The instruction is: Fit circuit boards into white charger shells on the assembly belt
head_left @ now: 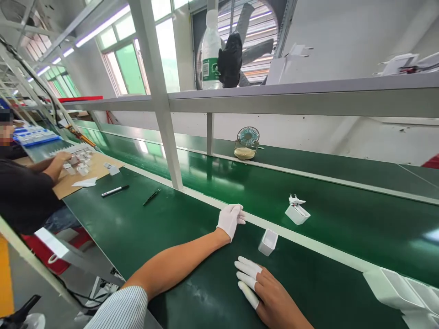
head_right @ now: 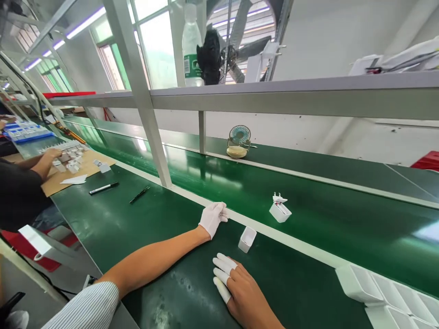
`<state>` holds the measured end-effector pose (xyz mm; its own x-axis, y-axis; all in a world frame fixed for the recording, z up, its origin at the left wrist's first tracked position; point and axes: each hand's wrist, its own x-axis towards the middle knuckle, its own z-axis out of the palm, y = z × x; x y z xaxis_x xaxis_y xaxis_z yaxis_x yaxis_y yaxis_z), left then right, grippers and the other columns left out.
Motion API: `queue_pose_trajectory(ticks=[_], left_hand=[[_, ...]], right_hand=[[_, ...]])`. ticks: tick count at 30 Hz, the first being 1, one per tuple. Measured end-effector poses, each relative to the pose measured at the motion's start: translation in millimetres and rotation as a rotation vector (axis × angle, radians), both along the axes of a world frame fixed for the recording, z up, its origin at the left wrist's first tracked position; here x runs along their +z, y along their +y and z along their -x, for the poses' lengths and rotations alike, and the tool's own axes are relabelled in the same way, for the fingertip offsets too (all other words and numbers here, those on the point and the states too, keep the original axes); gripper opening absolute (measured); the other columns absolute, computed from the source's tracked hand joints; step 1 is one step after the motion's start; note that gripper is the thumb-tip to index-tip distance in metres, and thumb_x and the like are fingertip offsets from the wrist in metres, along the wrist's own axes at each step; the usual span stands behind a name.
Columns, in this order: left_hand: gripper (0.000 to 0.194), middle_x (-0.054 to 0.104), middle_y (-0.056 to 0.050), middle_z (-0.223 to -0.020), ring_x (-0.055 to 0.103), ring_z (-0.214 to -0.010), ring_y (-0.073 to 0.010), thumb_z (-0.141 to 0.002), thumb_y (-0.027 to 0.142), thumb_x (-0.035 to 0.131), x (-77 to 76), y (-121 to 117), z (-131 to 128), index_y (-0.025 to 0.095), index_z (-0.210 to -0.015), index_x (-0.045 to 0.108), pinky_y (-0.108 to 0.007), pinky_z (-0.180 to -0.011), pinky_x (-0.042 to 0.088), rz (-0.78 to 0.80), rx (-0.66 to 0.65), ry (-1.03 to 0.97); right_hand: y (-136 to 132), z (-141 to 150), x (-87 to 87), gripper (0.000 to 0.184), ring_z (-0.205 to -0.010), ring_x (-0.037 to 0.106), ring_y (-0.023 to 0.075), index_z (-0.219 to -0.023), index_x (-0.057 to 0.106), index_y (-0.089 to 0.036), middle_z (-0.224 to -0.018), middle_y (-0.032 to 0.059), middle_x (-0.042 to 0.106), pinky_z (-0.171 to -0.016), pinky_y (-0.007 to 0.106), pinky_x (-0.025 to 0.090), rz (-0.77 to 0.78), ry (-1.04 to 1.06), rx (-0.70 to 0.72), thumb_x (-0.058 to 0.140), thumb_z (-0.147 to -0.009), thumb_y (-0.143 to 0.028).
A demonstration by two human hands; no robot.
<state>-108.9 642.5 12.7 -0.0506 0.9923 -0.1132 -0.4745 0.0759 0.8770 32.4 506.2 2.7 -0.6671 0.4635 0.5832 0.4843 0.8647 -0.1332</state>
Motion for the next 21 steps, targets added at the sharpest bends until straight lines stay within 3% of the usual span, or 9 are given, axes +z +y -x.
queue_pose_trajectory(ticks=[10,16,21], left_hand=[[0.038,0.049,0.004,-0.053,0.049,-0.047,-0.0092,-0.077,0.044,0.077,0.2,2.0,25.0,0.017,-0.068,0.051,-0.021,-0.045,0.036,0.068,-0.095,-0.165],[0.047,0.05,0.003,-0.05,0.046,-0.043,-0.0092,-0.073,0.049,0.081,2.7,-9.8,28.8,0.018,-0.06,0.048,-0.023,-0.043,0.033,0.059,-0.156,-0.186],[0.038,0.05,0.003,-0.049,0.047,-0.044,-0.0095,-0.073,0.035,0.081,5.4,-9.1,30.8,0.018,-0.062,0.049,-0.023,-0.045,0.033,0.09,-0.195,-0.196]], right_hand=[[-9.3,4.1,10.3,0.022,-0.102,0.073,0.022,-0.086,0.066,-0.018,-0.102,0.0115,0.075,-0.095,0.037,0.06,-0.054,0.063,-0.028,0.051,-0.101,-0.02],[-8.5,4.4,9.5,0.024,-0.101,0.072,0.0227,-0.084,0.06,-0.02,-0.101,0.0113,0.074,-0.085,0.035,0.061,-0.129,-0.002,-0.075,0.045,-0.102,-0.019],[-4.5,-1.4,7.2,0.031,-0.065,0.068,0.018,-0.085,0.058,-0.024,-0.077,0.0062,0.07,-0.059,0.028,0.056,-0.076,-0.075,-0.06,0.033,-0.104,-0.024]])
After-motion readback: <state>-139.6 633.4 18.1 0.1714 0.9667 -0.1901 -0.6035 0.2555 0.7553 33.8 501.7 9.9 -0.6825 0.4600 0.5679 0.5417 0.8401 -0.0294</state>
